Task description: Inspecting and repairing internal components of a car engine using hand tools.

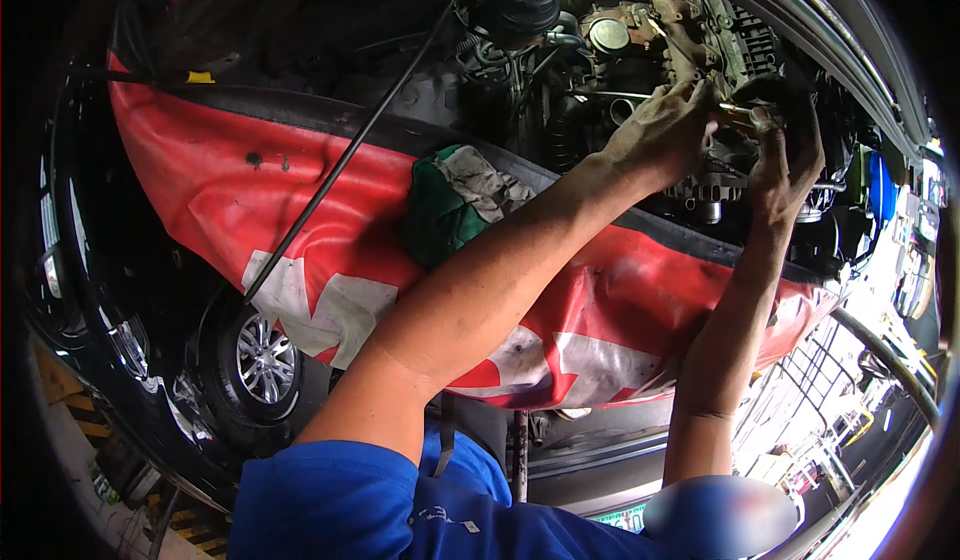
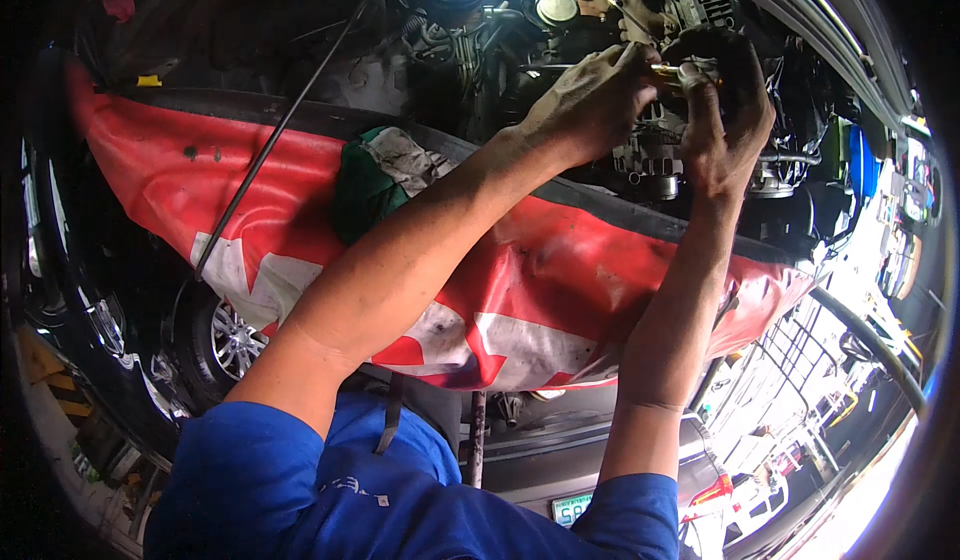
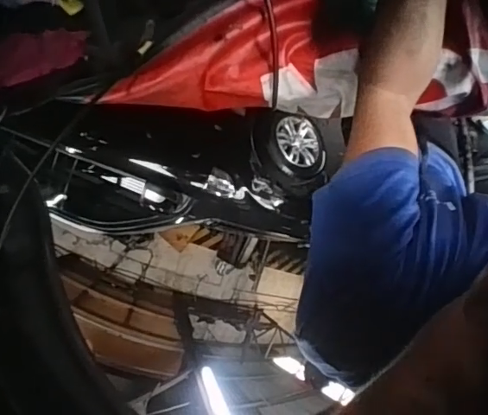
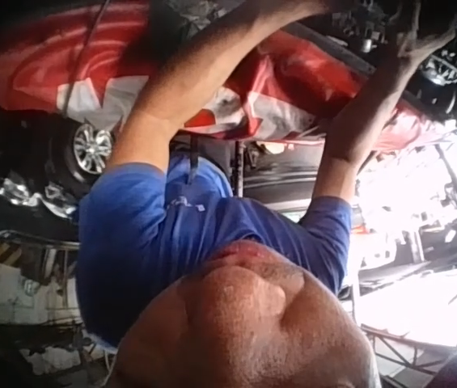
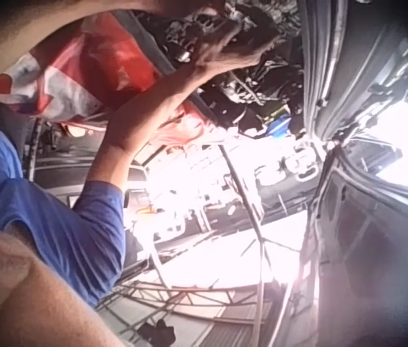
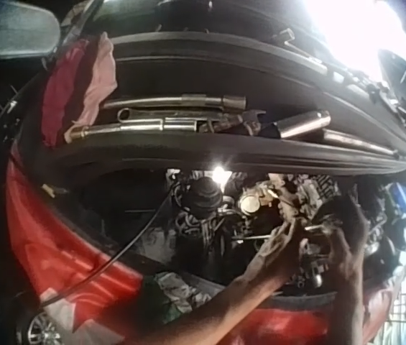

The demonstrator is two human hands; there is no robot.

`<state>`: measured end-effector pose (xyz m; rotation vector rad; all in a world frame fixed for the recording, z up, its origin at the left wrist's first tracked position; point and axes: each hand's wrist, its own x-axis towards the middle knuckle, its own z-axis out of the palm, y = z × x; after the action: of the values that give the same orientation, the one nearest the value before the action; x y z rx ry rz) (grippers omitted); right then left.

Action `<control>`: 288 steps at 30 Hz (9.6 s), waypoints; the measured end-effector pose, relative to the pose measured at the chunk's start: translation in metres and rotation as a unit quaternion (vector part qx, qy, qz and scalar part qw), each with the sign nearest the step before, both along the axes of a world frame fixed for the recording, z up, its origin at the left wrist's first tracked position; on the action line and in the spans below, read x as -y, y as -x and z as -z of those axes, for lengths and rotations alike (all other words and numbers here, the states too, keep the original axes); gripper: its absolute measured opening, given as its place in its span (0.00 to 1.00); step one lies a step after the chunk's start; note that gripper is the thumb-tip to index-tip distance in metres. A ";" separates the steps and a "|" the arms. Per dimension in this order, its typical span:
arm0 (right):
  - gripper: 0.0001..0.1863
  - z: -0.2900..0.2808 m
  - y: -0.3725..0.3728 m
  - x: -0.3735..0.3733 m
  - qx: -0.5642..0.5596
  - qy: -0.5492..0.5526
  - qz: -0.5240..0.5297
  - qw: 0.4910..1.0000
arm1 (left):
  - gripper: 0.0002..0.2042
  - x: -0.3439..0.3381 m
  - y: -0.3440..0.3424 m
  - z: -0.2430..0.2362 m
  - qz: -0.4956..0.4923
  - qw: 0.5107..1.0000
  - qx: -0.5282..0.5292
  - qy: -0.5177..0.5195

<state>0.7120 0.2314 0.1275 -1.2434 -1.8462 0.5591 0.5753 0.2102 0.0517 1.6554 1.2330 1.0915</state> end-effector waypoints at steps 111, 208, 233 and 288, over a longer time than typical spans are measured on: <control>0.08 0.013 0.012 -0.004 0.212 -0.007 0.071 0.975 | 0.26 -0.003 -0.016 0.025 -0.005 0.999 -0.051 0.005; 0.16 0.000 0.005 -0.003 0.073 0.090 -0.062 0.991 | 0.19 -0.007 -0.002 0.006 -0.027 0.998 -0.057 0.016; 0.22 0.001 0.008 -0.002 -0.002 0.164 -0.059 0.985 | 0.17 -0.008 -0.008 0.017 -0.076 0.992 -0.091 -0.031; 0.13 0.004 -0.002 -0.006 -0.097 0.046 0.140 0.984 | 0.13 -0.002 -0.023 -0.005 -0.055 0.996 -0.023 -0.070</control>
<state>0.7136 0.2374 0.1236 -1.4290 -1.4675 0.5916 0.5978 0.2126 0.0571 1.7436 1.3152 1.2376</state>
